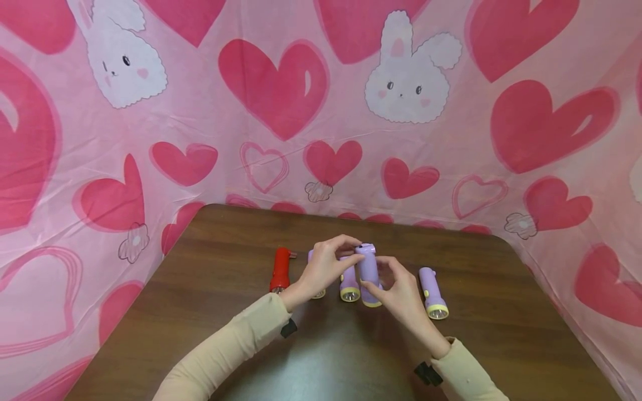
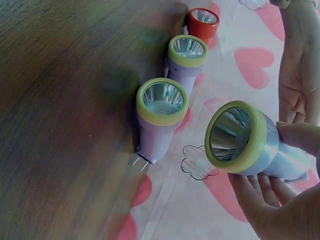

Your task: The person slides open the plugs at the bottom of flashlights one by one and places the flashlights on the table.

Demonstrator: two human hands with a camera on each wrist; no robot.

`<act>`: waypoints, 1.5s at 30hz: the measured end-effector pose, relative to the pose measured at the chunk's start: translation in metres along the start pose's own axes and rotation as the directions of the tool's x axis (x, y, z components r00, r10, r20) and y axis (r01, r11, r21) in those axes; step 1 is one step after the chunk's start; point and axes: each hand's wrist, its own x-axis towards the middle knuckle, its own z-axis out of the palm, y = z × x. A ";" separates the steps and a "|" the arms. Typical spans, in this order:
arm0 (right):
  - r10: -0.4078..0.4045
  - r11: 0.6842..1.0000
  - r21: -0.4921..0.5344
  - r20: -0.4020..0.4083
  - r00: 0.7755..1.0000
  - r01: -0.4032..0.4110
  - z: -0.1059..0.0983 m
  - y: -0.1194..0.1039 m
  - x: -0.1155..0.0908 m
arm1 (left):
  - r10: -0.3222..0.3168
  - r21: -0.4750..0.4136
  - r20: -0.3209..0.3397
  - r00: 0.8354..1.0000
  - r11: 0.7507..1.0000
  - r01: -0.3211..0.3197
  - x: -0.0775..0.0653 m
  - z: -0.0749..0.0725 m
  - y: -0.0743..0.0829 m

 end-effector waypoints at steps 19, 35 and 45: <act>0.005 0.999 0.033 0.006 1.000 -0.005 -0.001 -0.005 0.003 | -0.006 -0.062 -0.005 1.000 0.998 0.006 0.003 -0.002 0.004; 0.003 0.999 0.048 0.013 1.000 -0.003 -0.001 -0.007 0.004 | 0.049 -0.034 -0.023 0.999 0.998 -0.050 0.001 -0.002 0.013; -0.011 0.999 0.052 0.016 1.000 0.010 -0.001 -0.007 0.003 | 0.075 -0.019 0.002 0.997 0.997 -0.075 0.002 0.000 0.004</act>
